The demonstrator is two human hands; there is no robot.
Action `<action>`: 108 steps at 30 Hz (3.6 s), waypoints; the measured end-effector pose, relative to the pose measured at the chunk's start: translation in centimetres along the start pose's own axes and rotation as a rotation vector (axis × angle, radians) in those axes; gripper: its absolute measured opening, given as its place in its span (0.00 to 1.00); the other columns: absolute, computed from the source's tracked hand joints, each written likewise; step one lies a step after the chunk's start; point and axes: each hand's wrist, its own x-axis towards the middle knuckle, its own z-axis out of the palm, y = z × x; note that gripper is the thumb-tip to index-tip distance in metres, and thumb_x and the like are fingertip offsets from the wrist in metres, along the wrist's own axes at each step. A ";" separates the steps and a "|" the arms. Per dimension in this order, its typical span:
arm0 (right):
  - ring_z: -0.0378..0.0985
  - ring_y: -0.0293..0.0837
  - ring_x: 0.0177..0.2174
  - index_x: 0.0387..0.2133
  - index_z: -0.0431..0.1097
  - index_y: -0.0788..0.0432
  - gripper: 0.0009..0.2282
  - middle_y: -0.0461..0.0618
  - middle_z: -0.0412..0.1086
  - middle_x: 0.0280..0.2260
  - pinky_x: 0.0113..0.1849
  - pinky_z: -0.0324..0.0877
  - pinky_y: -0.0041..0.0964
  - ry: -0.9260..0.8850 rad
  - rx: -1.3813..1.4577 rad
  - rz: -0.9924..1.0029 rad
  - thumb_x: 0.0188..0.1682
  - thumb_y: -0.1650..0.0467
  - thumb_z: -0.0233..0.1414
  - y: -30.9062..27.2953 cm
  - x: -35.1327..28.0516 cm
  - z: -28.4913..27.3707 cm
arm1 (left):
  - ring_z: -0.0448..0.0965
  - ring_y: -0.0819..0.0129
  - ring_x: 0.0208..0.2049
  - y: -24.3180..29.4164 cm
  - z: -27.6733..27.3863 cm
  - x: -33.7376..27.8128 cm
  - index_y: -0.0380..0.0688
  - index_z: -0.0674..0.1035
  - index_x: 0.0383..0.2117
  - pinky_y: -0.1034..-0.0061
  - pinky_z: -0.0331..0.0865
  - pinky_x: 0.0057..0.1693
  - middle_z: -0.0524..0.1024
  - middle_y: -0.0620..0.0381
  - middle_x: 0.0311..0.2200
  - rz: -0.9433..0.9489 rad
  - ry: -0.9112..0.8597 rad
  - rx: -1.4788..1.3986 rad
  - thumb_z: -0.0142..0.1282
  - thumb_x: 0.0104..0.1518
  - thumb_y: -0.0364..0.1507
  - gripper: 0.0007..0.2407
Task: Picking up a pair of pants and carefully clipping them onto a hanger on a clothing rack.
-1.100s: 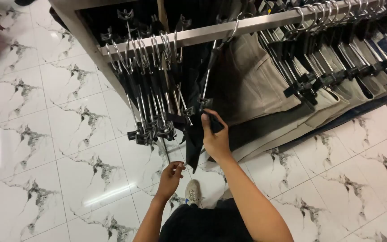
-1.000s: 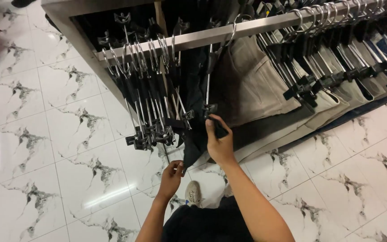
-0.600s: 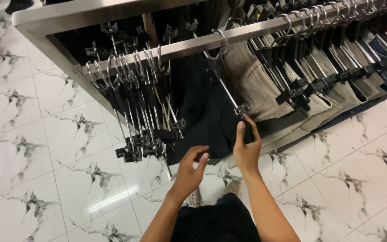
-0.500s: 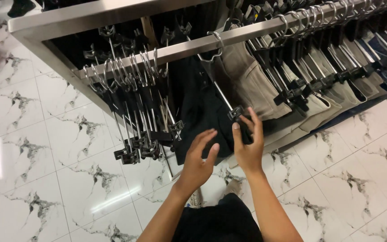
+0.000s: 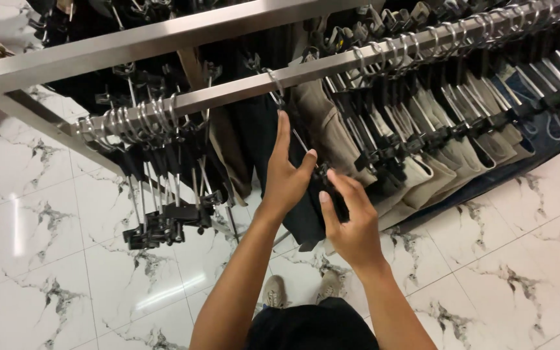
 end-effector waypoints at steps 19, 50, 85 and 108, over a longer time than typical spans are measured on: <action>0.61 0.56 0.65 0.54 0.68 0.61 0.14 0.55 0.63 0.60 0.65 0.61 0.54 -0.201 0.013 0.093 0.57 0.70 0.49 10.1 3.4 -10.9 | 0.40 0.52 0.75 0.1 10.2 4.7 0.50 0.39 0.72 0.65 0.53 0.68 0.38 0.53 0.75 -0.138 -0.312 0.161 0.45 0.62 0.26 0.34; 0.54 0.61 0.66 0.50 0.70 0.63 0.10 0.59 0.55 0.61 0.69 0.51 0.70 -0.186 0.105 -0.235 0.57 0.74 0.52 12.3 1.2 -10.0 | 0.72 0.63 0.60 3.9 6.0 -7.6 0.40 0.70 0.60 0.71 0.66 0.64 0.74 0.51 0.57 -0.102 -0.015 0.178 0.45 0.65 0.35 0.19; 0.74 0.51 0.49 0.62 0.62 0.52 0.22 0.59 0.70 0.54 0.47 0.71 0.45 -0.465 1.329 1.273 0.54 0.61 0.46 -3.7 -1.8 15.7 | 0.72 0.56 0.52 3.9 -22.1 2.8 0.50 0.71 0.60 0.61 0.58 0.60 0.73 0.59 0.55 0.678 0.143 1.384 0.66 0.61 0.47 0.26; 0.80 0.43 0.44 0.46 0.71 0.55 0.08 0.49 0.75 0.44 0.46 0.76 0.35 -0.272 0.346 0.243 0.57 0.67 0.50 -5.1 7.4 18.7 | 0.74 0.62 0.45 3.9 -21.7 3.2 0.53 0.77 0.51 0.65 0.62 0.53 0.76 0.64 0.46 0.828 0.350 1.396 0.64 0.55 0.38 0.18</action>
